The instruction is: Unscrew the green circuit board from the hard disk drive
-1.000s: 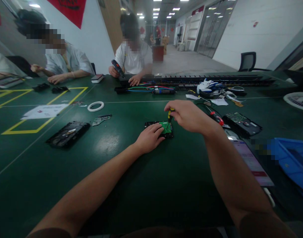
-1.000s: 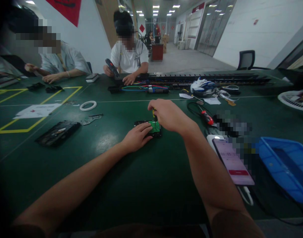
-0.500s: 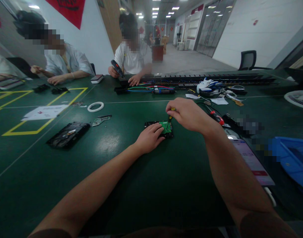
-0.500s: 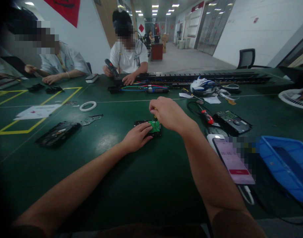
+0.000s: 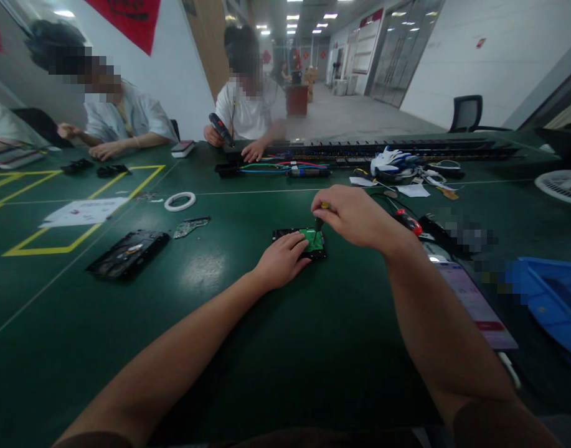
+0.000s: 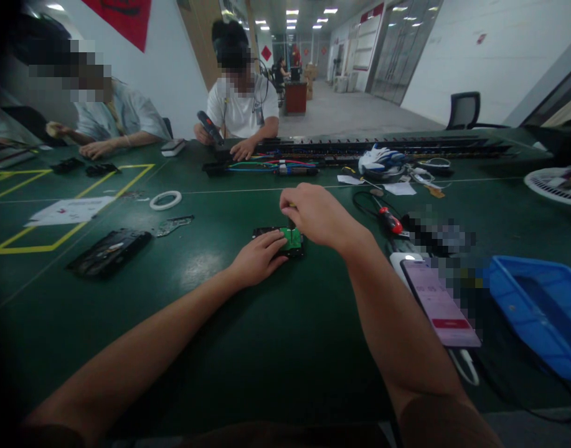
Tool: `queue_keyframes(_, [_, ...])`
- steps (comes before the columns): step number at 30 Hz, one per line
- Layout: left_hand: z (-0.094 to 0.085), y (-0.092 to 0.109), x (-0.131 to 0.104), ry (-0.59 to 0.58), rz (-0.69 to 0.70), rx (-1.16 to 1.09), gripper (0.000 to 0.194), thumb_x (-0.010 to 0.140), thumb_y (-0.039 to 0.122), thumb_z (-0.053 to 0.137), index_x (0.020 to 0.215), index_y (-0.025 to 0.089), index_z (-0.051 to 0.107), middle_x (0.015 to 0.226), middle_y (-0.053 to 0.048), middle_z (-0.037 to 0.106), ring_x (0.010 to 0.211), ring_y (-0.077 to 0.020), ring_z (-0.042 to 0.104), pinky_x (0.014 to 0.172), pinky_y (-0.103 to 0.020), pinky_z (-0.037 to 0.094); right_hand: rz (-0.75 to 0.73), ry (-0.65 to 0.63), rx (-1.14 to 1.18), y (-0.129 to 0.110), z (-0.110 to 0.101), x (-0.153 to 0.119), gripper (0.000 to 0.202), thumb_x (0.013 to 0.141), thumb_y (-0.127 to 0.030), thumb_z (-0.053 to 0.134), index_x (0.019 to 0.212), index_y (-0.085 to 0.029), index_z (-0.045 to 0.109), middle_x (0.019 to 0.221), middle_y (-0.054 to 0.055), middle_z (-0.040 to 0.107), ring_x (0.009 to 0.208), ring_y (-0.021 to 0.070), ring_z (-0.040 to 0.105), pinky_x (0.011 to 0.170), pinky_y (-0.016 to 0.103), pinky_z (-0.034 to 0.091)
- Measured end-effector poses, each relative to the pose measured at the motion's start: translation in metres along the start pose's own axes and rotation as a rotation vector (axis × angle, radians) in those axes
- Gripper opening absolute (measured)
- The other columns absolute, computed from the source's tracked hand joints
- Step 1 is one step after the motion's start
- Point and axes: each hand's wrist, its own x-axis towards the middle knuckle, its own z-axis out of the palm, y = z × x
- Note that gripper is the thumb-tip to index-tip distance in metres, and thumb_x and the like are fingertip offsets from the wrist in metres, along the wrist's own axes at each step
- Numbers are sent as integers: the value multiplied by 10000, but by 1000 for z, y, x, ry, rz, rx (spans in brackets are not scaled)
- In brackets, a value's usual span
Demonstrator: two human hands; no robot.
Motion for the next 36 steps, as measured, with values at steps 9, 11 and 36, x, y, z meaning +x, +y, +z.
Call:
queue_keyframes(9, [-2,1,1,3,6,14,446,1091,412,612,1443,138,627,1531,-184,625,1473,-349,571,1254,-534,472,21,24,20,-2,0,0,188,997,-172,589,1093,-169,750,1109,122,785,1027,272,692,928,375,479])
queue_keyframes(11, [-2,0,1,2,6,11,448,1091,410,611,1446,137,626,1533,-184,623,1474,-351,570,1254,-536,472,-7,27,8,-2,0,0,182,1019,-192,575,1059,-179,752,1086,119,775,1040,274,680,928,379,473])
queue_keyframes(36, [0,-1,0,7,9,2,431,1078,408,631,1448,186,627,1536,-164,621,1480,-343,565,1253,-548,474,30,37,21,1,3,0,258,1007,-184,590,1206,-164,754,1215,133,790,1102,281,706,973,380,484])
